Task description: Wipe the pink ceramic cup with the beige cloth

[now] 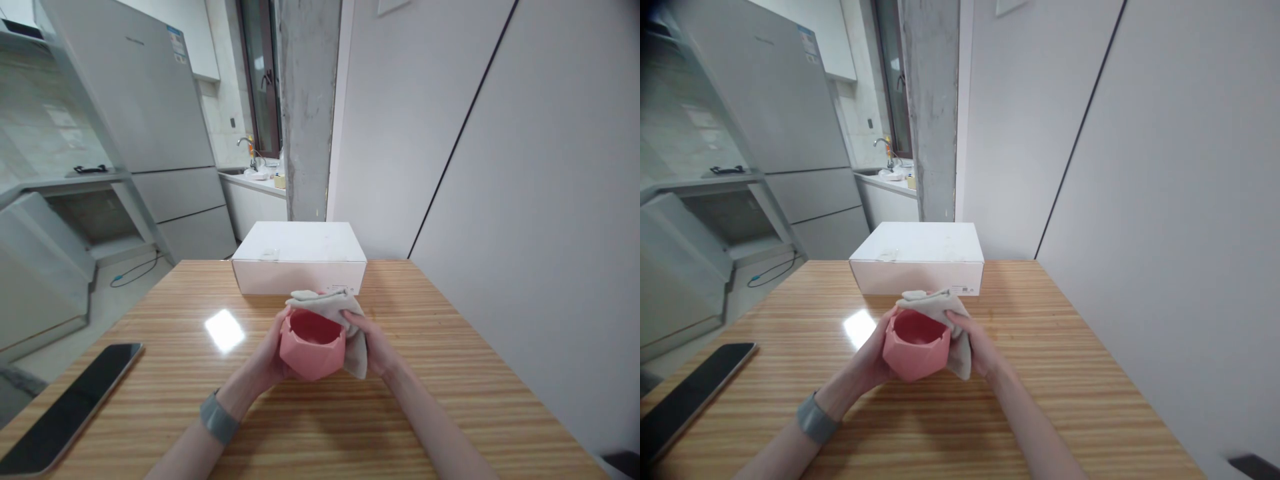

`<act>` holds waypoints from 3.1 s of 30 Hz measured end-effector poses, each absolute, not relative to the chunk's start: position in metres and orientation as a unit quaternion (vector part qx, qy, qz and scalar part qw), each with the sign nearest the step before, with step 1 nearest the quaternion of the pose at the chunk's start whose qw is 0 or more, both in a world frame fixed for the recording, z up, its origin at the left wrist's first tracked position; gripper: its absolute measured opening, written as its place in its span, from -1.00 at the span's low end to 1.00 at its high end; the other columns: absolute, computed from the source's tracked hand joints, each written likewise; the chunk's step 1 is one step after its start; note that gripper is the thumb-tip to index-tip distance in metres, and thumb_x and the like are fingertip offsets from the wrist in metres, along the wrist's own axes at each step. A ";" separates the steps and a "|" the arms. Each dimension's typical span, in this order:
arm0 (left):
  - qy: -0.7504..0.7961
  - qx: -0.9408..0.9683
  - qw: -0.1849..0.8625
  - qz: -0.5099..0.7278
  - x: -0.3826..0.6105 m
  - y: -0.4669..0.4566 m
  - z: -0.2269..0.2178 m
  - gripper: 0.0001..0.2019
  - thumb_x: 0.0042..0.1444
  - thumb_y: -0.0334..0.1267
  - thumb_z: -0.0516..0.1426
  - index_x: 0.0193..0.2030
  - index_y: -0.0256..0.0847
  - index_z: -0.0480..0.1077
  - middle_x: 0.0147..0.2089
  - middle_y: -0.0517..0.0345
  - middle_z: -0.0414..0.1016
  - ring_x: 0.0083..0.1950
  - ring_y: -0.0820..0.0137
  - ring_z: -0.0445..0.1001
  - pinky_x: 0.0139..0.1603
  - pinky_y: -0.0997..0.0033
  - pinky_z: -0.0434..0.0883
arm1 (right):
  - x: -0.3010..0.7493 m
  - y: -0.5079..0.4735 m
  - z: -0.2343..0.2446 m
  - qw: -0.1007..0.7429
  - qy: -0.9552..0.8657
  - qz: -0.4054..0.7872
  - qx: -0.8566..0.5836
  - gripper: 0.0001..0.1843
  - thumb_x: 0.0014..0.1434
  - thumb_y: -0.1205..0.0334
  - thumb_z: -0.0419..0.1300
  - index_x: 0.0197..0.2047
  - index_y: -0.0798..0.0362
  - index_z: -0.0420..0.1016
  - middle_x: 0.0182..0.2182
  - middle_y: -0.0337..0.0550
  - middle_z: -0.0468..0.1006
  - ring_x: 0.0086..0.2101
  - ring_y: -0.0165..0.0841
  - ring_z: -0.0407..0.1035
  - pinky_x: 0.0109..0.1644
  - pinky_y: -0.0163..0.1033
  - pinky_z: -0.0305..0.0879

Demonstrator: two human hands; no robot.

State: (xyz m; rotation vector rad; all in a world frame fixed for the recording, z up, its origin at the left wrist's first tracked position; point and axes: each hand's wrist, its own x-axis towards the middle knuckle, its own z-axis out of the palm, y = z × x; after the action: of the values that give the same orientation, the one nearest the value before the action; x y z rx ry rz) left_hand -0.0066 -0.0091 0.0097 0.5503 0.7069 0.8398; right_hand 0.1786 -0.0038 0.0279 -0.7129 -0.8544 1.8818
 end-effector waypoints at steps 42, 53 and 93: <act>0.454 0.325 0.747 0.362 -0.002 -0.008 0.000 -0.59 0.12 -0.03 0.08 -0.04 -0.33 0.38 -0.32 -0.09 0.58 -0.42 0.24 0.54 -0.50 0.22 0.52 | 0.160 0.011 -0.001 0.608 -0.378 0.581 -0.386 -0.70 0.06 -0.02 0.20 -0.24 -0.01 0.56 -0.27 -0.19 0.62 -0.13 -0.21 0.47 0.05 -0.09 0.32; 0.407 0.289 0.739 0.452 0.009 -0.016 0.011 -0.61 0.18 -0.12 0.06 0.05 -0.35 0.32 -0.16 -0.14 0.57 -0.21 0.21 0.56 -0.20 0.16 0.51 | 0.125 -0.018 -0.012 0.713 -0.368 0.427 -0.417 -0.63 0.14 0.02 0.13 -0.04 0.00 0.46 0.01 -0.13 0.48 0.08 -0.24 0.29 0.21 -0.05 0.13; 0.427 0.583 0.379 0.578 0.030 -0.017 -0.008 -0.05 -0.30 -0.37 0.37 0.25 -0.13 0.00 0.24 -0.02 0.19 0.23 0.19 0.24 0.27 0.14 0.17 | 0.125 -0.017 -0.001 0.742 -0.308 0.414 -0.428 -0.60 0.14 -0.03 0.10 -0.08 0.04 0.51 -0.03 -0.15 0.53 -0.07 -0.27 0.40 0.10 -0.17 0.22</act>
State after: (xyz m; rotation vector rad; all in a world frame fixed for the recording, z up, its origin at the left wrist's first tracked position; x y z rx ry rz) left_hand 0.0299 -0.0166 -0.0077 1.4884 1.0920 1.4764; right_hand 0.1251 -0.0174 -0.0007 -0.9370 -0.6743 0.9077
